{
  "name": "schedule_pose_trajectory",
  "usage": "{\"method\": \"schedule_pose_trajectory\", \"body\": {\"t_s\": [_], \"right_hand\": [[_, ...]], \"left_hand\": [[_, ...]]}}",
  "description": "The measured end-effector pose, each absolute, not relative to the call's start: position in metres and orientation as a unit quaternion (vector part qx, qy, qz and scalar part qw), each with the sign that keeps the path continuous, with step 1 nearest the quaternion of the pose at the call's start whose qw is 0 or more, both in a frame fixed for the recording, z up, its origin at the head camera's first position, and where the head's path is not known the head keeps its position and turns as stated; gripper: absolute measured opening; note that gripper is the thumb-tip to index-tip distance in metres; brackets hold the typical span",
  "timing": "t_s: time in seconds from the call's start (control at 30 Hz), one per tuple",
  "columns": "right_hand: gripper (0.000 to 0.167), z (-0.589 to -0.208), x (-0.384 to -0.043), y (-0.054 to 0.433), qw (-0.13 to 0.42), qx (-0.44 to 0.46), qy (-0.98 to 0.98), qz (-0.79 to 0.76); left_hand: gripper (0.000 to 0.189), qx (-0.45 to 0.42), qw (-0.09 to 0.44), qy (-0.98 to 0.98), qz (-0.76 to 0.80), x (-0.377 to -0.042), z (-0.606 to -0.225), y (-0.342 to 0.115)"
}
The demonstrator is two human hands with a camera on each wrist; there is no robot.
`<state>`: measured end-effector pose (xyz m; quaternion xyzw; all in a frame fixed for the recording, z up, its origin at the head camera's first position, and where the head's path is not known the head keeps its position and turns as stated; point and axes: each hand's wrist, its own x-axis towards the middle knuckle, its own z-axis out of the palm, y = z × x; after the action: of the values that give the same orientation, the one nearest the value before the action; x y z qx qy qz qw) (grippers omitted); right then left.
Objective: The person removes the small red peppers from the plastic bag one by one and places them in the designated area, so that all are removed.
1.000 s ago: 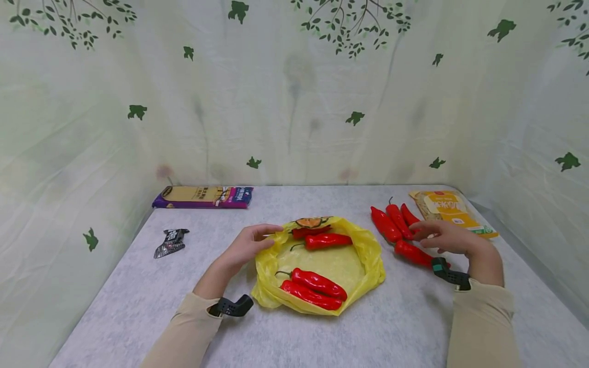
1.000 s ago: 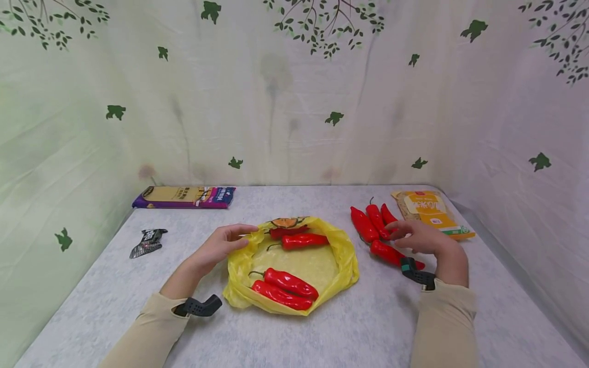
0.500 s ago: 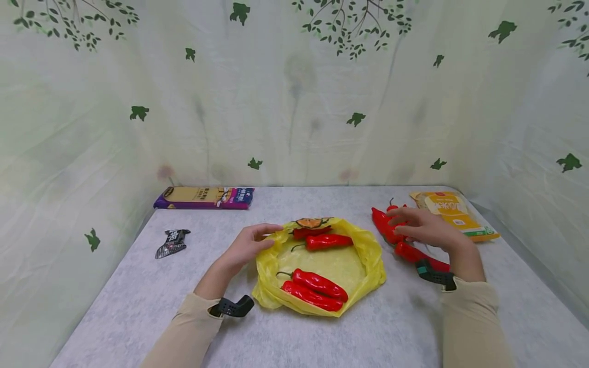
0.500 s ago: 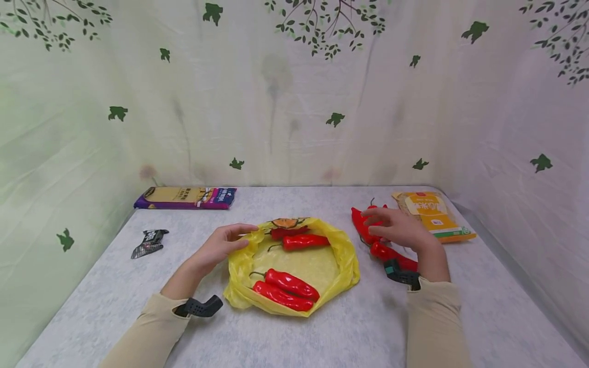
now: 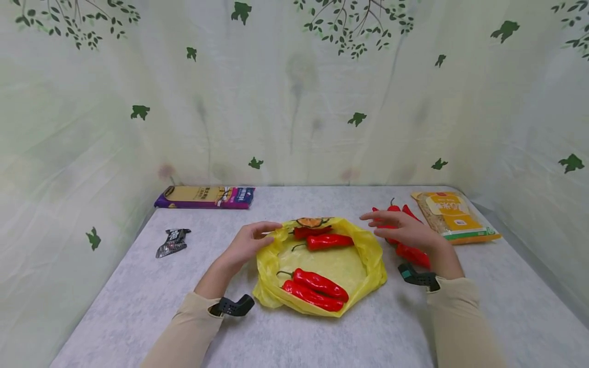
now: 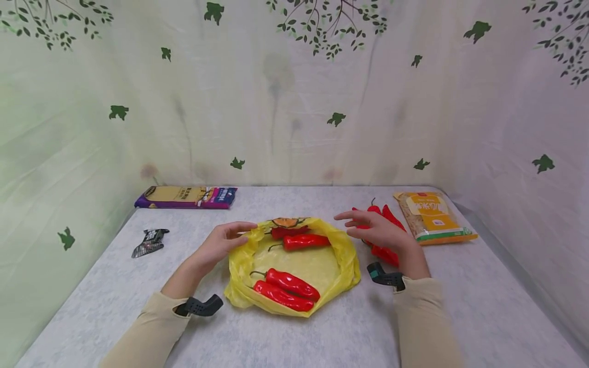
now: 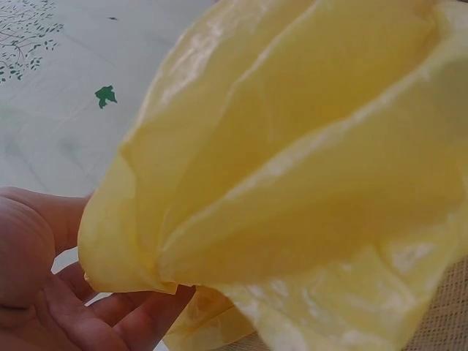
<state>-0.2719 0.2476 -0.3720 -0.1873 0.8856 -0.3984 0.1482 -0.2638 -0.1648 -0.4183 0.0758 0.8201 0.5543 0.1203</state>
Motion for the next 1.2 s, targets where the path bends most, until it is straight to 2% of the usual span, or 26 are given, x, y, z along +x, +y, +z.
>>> {"method": "schedule_pose_trajectory", "body": {"t_s": [0.23,0.67,0.9,1.2], "right_hand": [[0.05,-0.38,-0.278,0.231,0.166,-0.238,0.872,-0.394],[0.038,-0.386,-0.28,0.214,0.188,-0.259,0.869,-0.378],[0.044,-0.387,-0.28,0.209,0.172,-0.246,0.876,-0.378],[0.038,-0.392,-0.281,0.201,0.138,-0.211,0.886,-0.389]], "left_hand": [[0.036,0.064,0.11,0.821,0.556,-0.264,-0.418,-0.164],[0.035,0.04,0.1,0.819,0.563,-0.264,-0.418,-0.163],[0.034,0.047,0.082,0.814,0.573,-0.263,-0.418,-0.161],[0.035,0.038,0.075,0.809,0.582,-0.264,-0.418,-0.16]]}}
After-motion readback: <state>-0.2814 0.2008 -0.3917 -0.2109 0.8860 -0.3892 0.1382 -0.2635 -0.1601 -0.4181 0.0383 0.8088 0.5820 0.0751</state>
